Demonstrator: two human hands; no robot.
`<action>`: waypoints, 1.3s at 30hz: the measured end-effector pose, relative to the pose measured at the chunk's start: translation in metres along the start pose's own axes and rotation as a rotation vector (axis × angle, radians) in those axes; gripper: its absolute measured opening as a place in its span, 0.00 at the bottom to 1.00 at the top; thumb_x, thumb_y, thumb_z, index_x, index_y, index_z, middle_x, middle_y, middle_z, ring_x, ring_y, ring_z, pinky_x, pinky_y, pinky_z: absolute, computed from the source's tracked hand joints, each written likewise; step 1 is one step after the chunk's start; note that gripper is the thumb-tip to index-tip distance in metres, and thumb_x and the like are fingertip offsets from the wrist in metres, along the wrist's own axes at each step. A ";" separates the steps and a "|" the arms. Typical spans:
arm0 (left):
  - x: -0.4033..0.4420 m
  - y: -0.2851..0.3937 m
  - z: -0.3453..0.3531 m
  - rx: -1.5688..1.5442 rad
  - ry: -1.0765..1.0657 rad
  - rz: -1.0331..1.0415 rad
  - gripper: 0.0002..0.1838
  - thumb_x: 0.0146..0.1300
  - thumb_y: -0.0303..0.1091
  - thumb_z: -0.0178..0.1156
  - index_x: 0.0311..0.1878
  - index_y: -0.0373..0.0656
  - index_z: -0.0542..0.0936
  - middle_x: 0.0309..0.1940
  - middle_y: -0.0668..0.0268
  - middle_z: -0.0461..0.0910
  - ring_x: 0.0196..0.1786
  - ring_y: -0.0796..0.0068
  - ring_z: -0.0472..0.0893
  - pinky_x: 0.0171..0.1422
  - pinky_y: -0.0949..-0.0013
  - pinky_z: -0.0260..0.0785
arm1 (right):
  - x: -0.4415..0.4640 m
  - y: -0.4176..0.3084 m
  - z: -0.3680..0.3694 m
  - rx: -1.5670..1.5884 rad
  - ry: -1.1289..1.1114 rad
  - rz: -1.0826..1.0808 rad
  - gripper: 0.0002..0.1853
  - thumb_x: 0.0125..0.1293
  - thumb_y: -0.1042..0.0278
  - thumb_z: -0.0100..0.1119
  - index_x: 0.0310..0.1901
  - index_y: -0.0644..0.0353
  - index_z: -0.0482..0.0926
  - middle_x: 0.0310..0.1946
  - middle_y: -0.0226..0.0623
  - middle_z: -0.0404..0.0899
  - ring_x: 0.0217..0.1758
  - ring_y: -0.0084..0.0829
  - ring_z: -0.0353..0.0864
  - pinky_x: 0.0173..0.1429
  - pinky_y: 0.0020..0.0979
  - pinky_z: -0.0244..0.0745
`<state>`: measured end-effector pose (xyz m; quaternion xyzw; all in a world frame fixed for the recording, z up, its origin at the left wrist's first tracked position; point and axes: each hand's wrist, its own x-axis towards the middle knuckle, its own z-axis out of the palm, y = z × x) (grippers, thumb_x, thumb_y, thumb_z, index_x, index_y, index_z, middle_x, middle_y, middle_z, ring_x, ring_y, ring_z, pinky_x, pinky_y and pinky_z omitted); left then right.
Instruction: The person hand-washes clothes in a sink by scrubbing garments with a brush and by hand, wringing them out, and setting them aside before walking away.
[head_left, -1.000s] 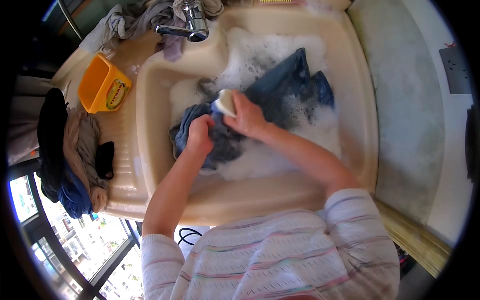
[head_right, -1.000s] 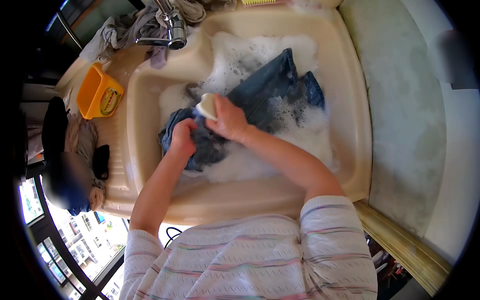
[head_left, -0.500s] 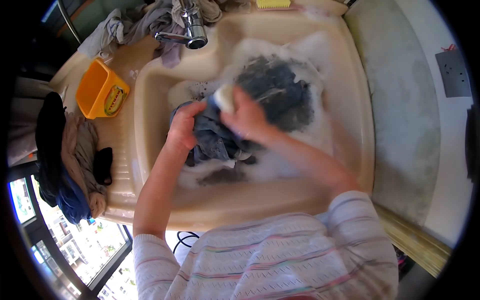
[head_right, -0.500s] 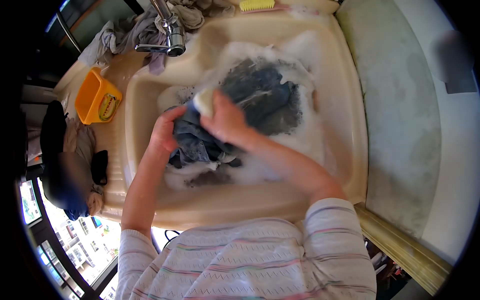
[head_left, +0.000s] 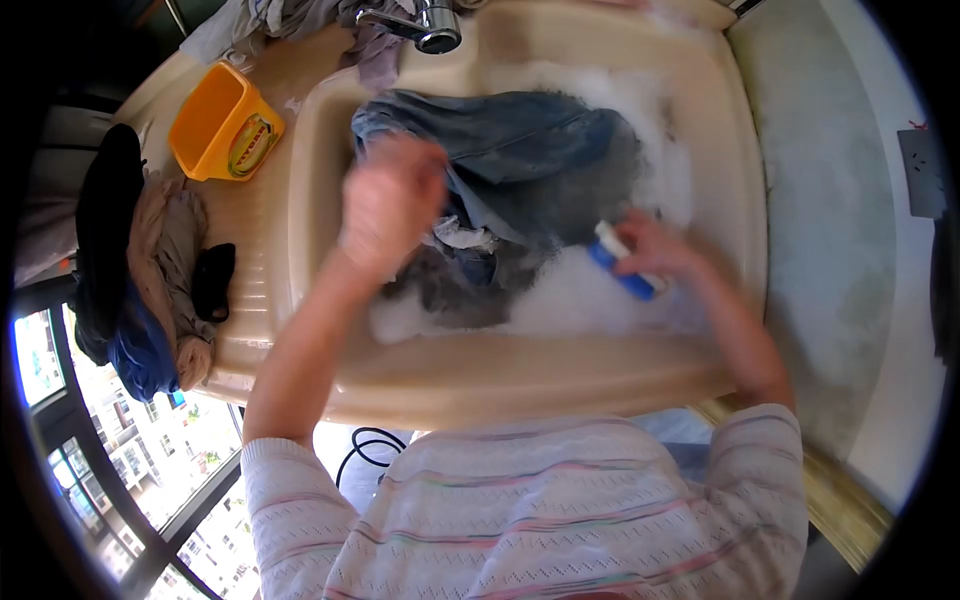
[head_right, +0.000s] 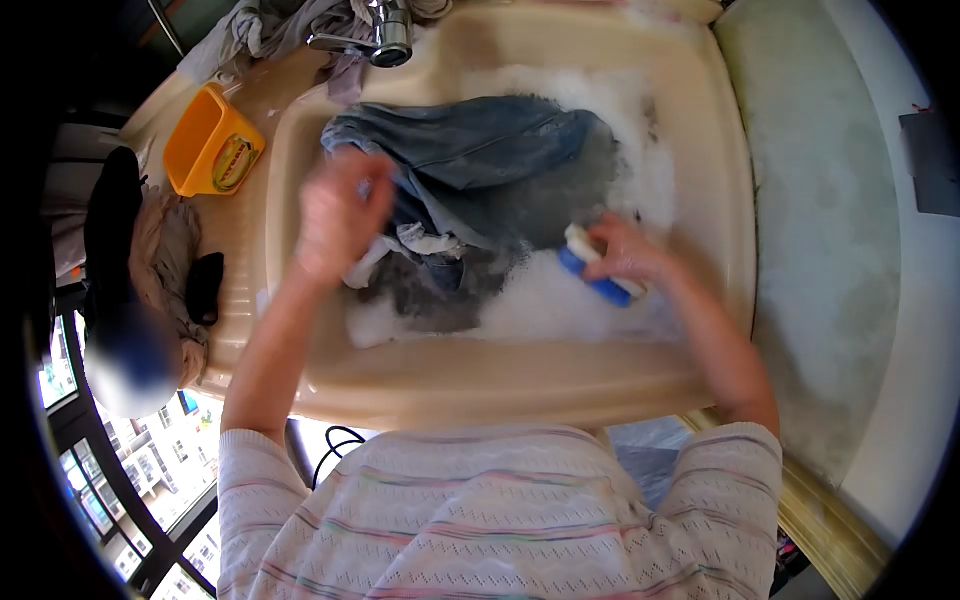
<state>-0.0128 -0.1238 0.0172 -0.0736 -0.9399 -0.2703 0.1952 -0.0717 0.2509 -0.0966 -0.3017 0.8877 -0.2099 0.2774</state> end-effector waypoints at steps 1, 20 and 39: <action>-0.018 0.017 0.008 -0.028 -0.316 -0.144 0.05 0.48 0.30 0.61 0.30 0.44 0.78 0.30 0.60 0.76 0.35 0.61 0.78 0.42 0.63 0.70 | -0.005 0.002 0.014 -0.143 -0.045 -0.045 0.33 0.38 0.55 0.65 0.49 0.64 0.73 0.39 0.47 0.78 0.43 0.43 0.77 0.51 0.33 0.71; -0.069 -0.045 -0.032 -0.390 -0.478 -0.432 0.11 0.35 0.28 0.57 0.27 0.38 0.77 0.27 0.65 0.73 0.34 0.71 0.74 0.38 0.70 0.66 | -0.052 -0.055 -0.182 1.288 0.645 0.128 0.17 0.54 0.59 0.59 0.41 0.62 0.76 0.31 0.34 0.78 0.31 0.26 0.77 0.37 0.26 0.73; -0.056 -0.024 0.023 0.558 -0.555 -0.336 0.26 0.45 0.32 0.63 0.51 0.45 0.69 0.44 0.60 0.72 0.51 0.59 0.72 0.53 0.56 0.65 | 0.063 0.020 -0.043 0.715 0.354 0.352 0.26 0.46 0.64 0.63 0.48 0.67 0.72 0.37 0.37 0.76 0.36 0.26 0.75 0.40 0.28 0.71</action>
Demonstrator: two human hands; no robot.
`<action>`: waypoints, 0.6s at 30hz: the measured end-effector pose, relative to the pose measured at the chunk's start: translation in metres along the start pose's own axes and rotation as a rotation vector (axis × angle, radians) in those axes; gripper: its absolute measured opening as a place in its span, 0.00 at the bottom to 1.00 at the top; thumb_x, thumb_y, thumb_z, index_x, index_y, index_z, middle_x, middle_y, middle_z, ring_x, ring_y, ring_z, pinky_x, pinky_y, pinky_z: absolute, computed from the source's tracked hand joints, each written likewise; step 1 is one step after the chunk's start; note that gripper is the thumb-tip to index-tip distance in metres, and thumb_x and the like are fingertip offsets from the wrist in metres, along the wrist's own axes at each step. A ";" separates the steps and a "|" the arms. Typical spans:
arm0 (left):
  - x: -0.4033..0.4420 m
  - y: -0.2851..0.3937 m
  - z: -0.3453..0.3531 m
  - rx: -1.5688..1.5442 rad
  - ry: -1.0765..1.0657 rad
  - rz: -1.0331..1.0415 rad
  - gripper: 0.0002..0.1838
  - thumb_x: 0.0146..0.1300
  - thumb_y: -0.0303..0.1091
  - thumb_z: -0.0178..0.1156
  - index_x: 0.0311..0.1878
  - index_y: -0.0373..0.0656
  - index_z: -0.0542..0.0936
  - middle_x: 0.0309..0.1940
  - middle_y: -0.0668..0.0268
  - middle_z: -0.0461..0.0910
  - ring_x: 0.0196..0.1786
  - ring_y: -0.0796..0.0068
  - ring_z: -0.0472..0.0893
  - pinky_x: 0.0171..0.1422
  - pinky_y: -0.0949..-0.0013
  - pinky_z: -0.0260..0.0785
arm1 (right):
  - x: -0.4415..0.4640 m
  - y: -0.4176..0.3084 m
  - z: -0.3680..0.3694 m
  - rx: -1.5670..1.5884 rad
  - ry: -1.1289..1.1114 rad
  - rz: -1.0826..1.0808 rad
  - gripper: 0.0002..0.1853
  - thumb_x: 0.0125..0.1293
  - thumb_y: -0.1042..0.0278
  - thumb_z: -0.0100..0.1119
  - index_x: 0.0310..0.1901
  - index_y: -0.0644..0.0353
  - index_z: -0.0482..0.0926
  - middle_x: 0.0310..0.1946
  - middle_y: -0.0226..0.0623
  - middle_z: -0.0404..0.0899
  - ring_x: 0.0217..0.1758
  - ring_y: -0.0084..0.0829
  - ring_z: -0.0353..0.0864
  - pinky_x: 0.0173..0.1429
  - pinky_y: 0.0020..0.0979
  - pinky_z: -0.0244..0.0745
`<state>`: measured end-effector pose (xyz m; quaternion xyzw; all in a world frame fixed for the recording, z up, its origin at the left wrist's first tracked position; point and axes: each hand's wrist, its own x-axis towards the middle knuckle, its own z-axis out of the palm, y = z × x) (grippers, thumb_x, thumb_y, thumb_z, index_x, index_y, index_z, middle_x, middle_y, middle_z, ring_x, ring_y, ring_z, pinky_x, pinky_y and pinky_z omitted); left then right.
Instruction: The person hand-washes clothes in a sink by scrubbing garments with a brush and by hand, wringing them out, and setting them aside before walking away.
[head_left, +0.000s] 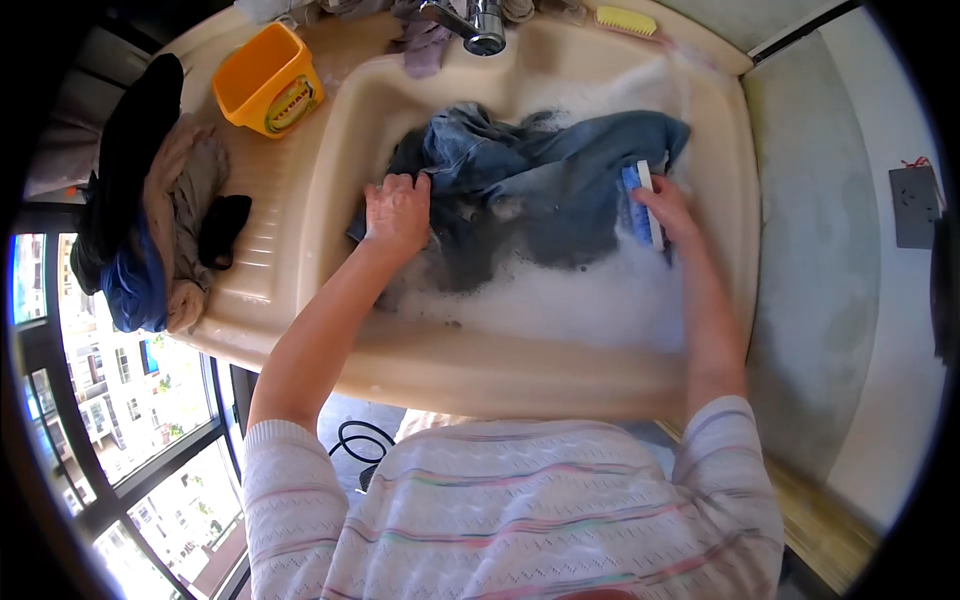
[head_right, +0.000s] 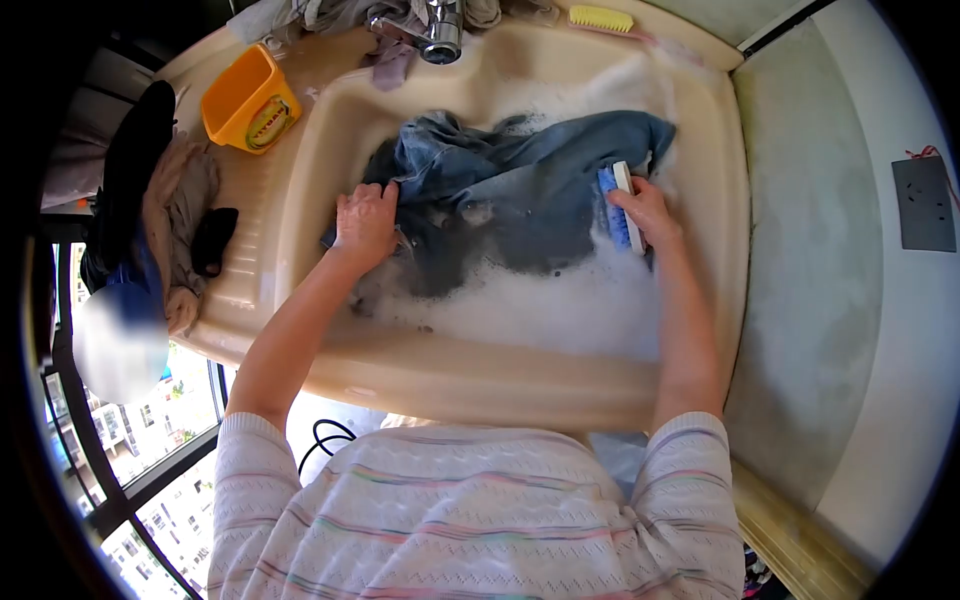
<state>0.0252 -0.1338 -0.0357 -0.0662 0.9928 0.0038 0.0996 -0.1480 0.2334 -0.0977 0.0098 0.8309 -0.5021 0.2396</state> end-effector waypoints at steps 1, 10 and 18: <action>0.002 -0.003 -0.002 -0.033 -0.062 -0.006 0.26 0.45 0.31 0.62 0.51 0.45 0.69 0.44 0.60 0.72 0.51 0.58 0.72 0.53 0.57 0.65 | -0.007 -0.010 0.002 0.038 -0.032 0.052 0.26 0.46 0.64 0.62 0.48 0.68 0.72 0.36 0.37 0.76 0.36 0.26 0.75 0.40 0.27 0.71; 0.017 -0.023 -0.009 -0.147 -0.048 -0.018 0.20 0.47 0.27 0.57 0.48 0.47 0.72 0.45 0.59 0.72 0.52 0.60 0.71 0.53 0.58 0.64 | -0.029 -0.082 -0.072 0.475 0.094 0.032 0.15 0.51 0.56 0.62 0.34 0.58 0.77 0.23 0.29 0.75 0.22 0.23 0.73 0.27 0.25 0.70; 0.002 0.037 0.009 -0.203 0.363 0.380 0.16 0.42 0.28 0.58 0.39 0.44 0.76 0.39 0.61 0.71 0.49 0.61 0.69 0.55 0.58 0.58 | -0.064 -0.193 -0.107 0.490 0.162 -0.174 0.18 0.52 0.55 0.61 0.39 0.60 0.76 0.25 0.33 0.77 0.24 0.26 0.76 0.29 0.26 0.73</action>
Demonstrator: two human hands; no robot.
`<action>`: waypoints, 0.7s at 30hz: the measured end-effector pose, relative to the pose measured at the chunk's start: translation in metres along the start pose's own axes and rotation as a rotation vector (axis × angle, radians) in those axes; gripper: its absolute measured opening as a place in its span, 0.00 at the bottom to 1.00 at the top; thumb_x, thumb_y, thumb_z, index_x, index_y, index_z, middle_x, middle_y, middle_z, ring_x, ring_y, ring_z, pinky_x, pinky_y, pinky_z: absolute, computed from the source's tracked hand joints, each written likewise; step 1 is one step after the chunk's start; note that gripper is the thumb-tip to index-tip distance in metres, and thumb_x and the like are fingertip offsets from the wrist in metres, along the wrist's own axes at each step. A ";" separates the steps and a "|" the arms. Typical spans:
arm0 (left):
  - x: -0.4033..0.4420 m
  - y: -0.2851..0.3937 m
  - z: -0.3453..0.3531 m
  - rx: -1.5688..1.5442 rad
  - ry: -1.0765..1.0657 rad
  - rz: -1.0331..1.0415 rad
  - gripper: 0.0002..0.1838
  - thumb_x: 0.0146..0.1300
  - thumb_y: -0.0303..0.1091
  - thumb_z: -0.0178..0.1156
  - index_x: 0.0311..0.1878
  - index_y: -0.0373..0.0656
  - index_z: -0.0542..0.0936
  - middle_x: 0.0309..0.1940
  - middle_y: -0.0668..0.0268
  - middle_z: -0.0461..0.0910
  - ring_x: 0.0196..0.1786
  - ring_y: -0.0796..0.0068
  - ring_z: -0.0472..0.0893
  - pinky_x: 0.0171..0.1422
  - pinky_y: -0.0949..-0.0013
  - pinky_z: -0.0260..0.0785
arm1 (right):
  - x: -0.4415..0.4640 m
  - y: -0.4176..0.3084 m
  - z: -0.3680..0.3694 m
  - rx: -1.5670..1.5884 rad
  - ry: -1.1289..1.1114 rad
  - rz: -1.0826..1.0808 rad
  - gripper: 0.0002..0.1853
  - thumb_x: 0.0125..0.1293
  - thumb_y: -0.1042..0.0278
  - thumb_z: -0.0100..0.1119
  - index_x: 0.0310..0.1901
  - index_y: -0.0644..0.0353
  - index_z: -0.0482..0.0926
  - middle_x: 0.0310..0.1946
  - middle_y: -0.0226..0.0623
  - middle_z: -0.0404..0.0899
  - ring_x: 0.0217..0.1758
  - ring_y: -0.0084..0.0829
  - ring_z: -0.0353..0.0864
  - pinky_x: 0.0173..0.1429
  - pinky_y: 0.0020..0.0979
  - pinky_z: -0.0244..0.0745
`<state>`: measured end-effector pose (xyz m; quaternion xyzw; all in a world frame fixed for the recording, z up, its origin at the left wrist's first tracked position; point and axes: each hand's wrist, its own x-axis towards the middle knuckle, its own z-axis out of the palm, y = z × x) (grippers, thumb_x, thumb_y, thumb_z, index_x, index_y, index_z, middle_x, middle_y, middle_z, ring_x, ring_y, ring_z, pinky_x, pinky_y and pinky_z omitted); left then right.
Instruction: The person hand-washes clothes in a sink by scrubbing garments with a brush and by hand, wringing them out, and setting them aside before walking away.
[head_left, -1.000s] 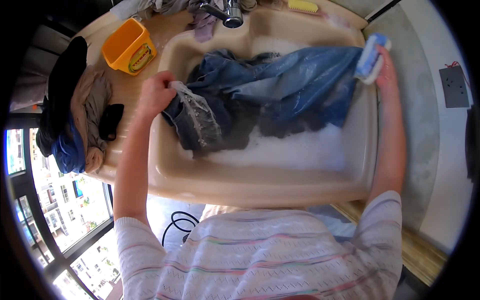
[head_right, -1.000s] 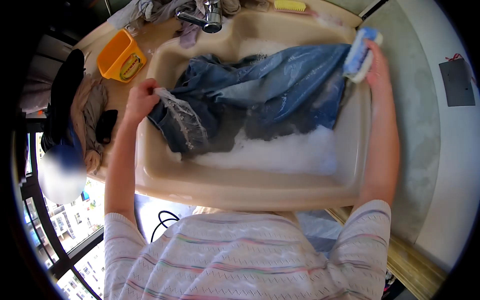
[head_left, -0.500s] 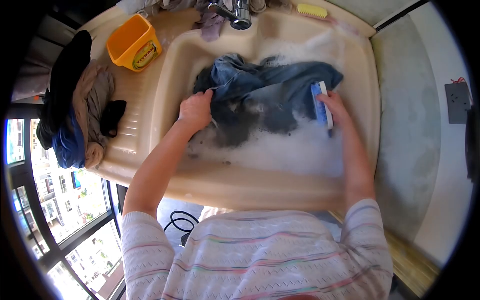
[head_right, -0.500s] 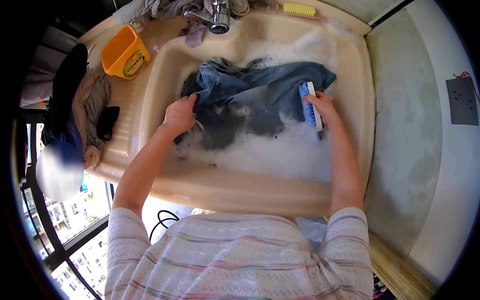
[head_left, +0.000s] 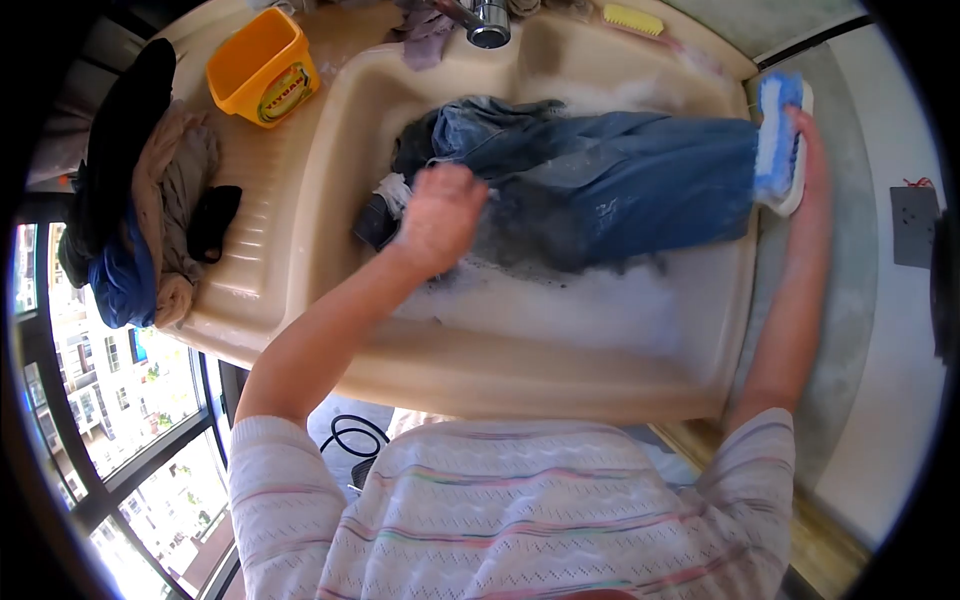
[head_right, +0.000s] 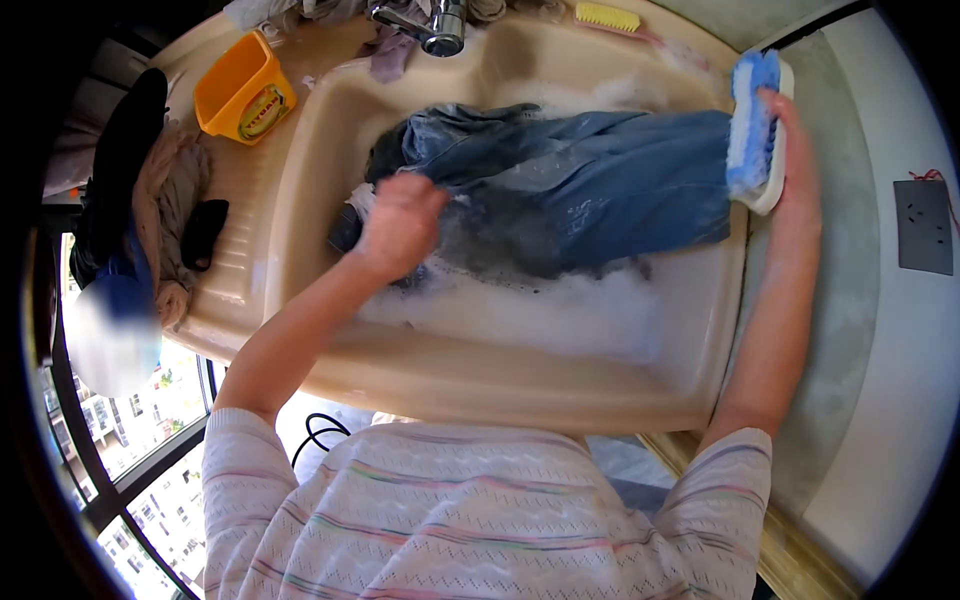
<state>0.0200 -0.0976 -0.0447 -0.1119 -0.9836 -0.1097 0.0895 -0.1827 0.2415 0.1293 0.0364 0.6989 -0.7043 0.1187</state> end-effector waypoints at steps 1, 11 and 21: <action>-0.006 0.002 0.024 0.088 -0.072 0.046 0.14 0.43 0.29 0.58 0.38 0.44 0.77 0.38 0.62 0.72 0.48 0.62 0.70 0.56 0.57 0.57 | 0.002 -0.007 0.003 0.003 -0.015 -0.025 0.18 0.52 0.55 0.61 0.39 0.61 0.76 0.26 0.33 0.77 0.24 0.26 0.76 0.29 0.26 0.73; -0.028 0.006 0.000 -0.245 -0.522 -0.030 0.07 0.42 0.26 0.56 0.28 0.46 0.78 0.32 0.62 0.75 0.43 0.62 0.74 0.53 0.60 0.60 | 0.073 0.056 0.001 -1.011 0.250 -0.390 0.22 0.47 0.59 0.62 0.45 0.60 0.74 0.31 0.40 0.79 0.29 0.32 0.79 0.34 0.32 0.74; -0.063 0.026 -0.043 -0.582 -0.448 -0.041 0.09 0.40 0.19 0.48 0.25 0.41 0.75 0.21 0.60 0.76 0.29 0.56 0.76 0.34 0.59 0.69 | -0.100 0.242 0.173 -1.341 -0.741 -0.408 0.32 0.53 0.60 0.59 0.62 0.42 0.63 0.53 0.43 0.70 0.51 0.41 0.73 0.48 0.39 0.72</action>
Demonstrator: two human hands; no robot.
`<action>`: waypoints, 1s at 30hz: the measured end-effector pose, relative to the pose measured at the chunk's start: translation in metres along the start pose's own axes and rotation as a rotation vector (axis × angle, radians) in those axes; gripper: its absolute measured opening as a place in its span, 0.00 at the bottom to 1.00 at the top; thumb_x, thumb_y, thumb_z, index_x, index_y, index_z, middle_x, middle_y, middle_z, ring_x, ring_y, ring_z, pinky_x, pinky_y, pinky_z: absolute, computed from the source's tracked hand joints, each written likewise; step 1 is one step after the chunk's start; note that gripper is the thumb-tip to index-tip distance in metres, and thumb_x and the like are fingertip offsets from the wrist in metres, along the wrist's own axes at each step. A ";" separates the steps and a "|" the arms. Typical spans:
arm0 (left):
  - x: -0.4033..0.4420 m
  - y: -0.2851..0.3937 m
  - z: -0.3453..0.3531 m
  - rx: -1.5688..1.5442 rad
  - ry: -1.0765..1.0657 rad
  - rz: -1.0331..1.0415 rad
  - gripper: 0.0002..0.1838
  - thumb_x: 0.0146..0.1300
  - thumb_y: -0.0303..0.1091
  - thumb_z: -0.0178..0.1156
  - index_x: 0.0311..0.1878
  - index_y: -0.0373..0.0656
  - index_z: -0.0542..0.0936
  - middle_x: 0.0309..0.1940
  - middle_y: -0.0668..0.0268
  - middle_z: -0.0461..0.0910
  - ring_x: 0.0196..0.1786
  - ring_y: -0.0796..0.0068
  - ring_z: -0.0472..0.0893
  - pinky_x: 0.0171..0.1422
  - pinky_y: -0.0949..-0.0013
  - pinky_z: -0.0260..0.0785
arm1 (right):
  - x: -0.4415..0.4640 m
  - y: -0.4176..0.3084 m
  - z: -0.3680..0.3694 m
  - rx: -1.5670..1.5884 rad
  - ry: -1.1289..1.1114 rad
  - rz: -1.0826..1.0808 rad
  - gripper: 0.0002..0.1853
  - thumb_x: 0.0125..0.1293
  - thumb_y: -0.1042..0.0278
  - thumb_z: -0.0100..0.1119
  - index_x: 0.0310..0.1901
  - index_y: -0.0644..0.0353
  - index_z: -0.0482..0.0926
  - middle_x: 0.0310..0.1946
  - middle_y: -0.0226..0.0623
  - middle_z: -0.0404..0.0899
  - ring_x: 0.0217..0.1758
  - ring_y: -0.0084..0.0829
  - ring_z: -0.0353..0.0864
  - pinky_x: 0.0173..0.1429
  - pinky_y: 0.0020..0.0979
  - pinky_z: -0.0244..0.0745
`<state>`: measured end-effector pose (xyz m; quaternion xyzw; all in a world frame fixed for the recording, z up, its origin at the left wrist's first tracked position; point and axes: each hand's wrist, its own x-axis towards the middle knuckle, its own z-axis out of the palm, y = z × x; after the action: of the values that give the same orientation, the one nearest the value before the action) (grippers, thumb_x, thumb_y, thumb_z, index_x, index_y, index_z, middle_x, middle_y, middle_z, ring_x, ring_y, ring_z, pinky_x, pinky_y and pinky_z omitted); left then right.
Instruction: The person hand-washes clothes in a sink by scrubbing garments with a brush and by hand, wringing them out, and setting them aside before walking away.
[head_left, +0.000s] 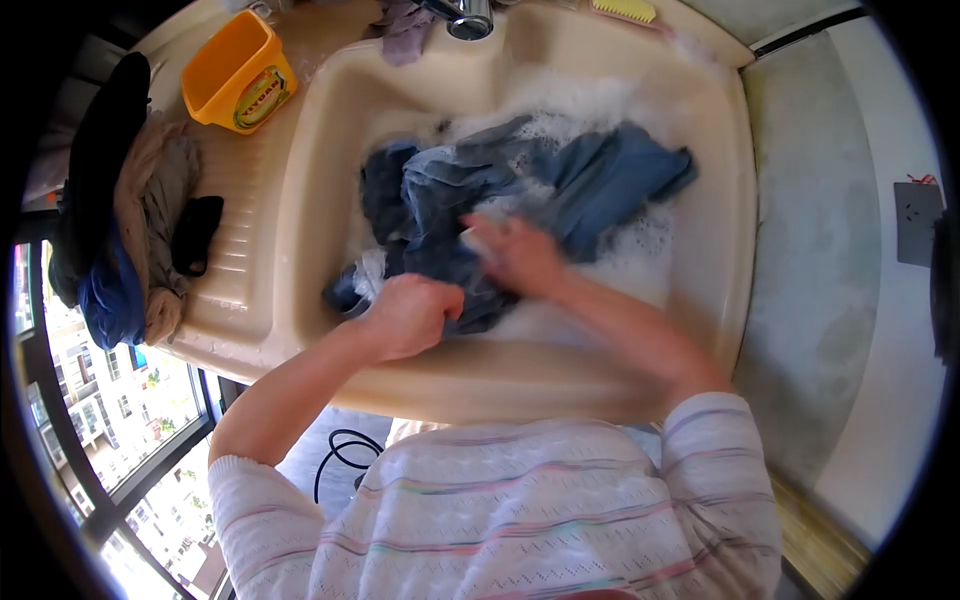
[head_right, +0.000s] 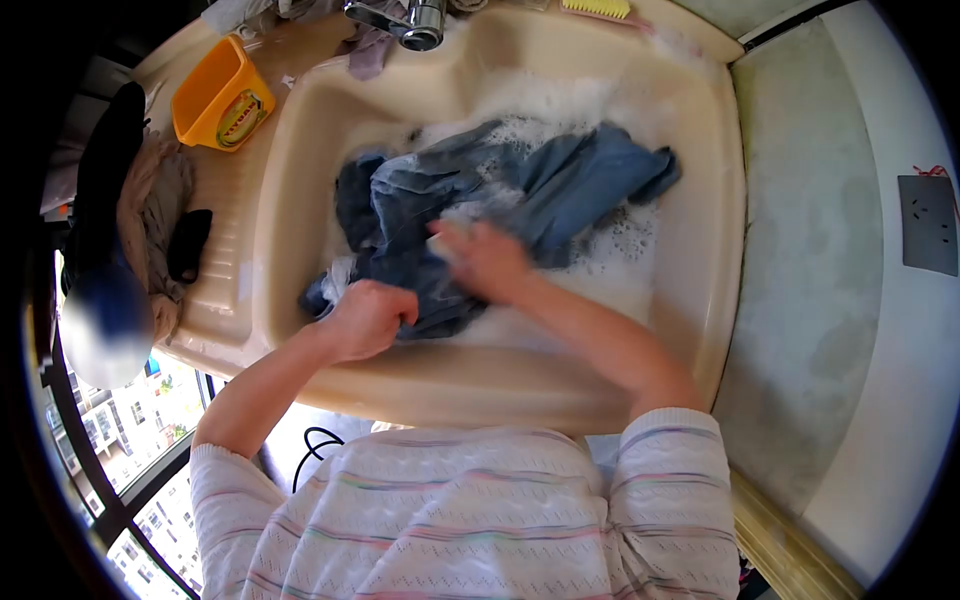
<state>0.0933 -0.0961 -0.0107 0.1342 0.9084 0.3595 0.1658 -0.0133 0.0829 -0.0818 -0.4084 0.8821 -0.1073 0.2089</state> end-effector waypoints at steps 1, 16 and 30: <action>-0.005 0.000 -0.005 -0.014 -0.004 0.011 0.09 0.40 0.19 0.48 0.24 0.41 0.75 0.21 0.60 0.76 0.29 0.56 0.76 0.34 0.59 0.69 | 0.001 0.031 0.000 -0.073 0.020 0.094 0.30 0.55 0.59 0.54 0.62 0.39 0.62 0.50 0.47 0.70 0.46 0.45 0.74 0.48 0.41 0.72; 0.002 0.004 -0.015 0.058 -0.122 -0.036 0.09 0.41 0.20 0.49 0.24 0.42 0.77 0.24 0.60 0.78 0.31 0.56 0.77 0.36 0.60 0.69 | 0.001 -0.010 -0.007 0.130 0.079 -0.007 0.28 0.54 0.57 0.56 0.59 0.40 0.65 0.52 0.43 0.69 0.46 0.48 0.73 0.48 0.40 0.73; 0.110 -0.018 0.007 0.214 0.322 0.245 0.16 0.49 0.32 0.54 0.43 0.39 0.77 0.43 0.50 0.74 0.48 0.54 0.73 0.52 0.60 0.65 | -0.035 0.195 -0.037 0.692 0.541 0.596 0.40 0.52 0.58 0.60 0.66 0.47 0.53 0.51 0.48 0.73 0.51 0.42 0.74 0.55 0.34 0.67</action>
<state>-0.0065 -0.0648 -0.0507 0.2012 0.9331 0.2952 -0.0414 -0.1418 0.2357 -0.1088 -0.0050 0.8952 -0.4299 0.1178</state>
